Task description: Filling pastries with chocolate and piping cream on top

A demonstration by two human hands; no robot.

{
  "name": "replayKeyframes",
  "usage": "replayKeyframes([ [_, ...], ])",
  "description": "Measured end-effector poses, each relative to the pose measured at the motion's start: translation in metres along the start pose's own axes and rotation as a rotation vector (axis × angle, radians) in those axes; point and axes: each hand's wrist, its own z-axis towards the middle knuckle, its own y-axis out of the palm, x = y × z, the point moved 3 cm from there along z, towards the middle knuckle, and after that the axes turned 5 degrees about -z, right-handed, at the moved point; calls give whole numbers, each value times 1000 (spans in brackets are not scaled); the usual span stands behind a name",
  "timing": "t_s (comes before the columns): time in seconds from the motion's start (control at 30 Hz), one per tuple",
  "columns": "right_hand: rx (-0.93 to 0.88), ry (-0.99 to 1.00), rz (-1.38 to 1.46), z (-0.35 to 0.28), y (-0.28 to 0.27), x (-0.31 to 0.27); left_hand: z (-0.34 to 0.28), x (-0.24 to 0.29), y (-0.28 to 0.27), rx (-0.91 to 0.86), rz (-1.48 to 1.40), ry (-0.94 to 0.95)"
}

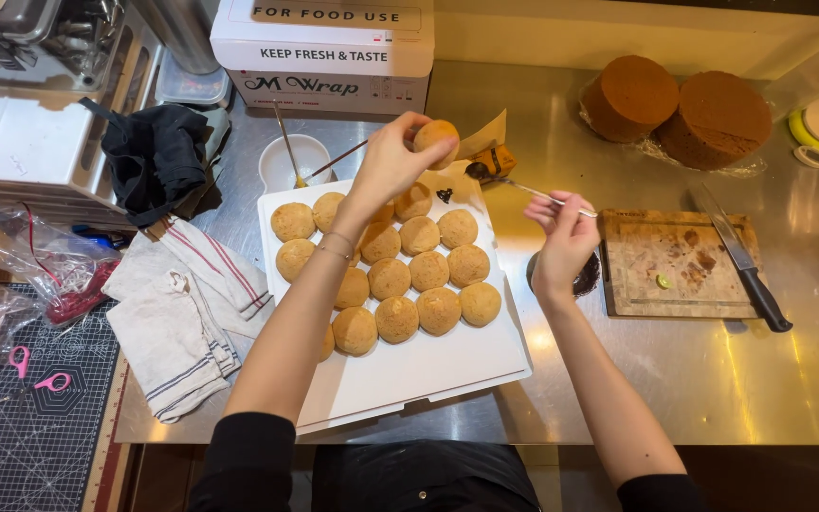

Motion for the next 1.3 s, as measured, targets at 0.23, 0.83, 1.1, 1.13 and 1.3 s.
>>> replayKeyframes([
  [0.23, 249, 548, 611, 24, -77, 70, 18, -44, 53, -169, 360, 52],
  [0.83, 363, 482, 606, -1, -145, 60, 2, -73, 62, -221, 542, 30],
  [1.1, 361, 75, -12, -29, -220, 24, -66, -32, -13, 50, 215, 204],
  [1.13, 367, 80, -23, -41, -224, 23, -98, -28, -28, 40, 208, 197],
  [1.3, -226, -200, -822, -70, -230, 31, -255, -51, -91, 545, 590, -122],
])
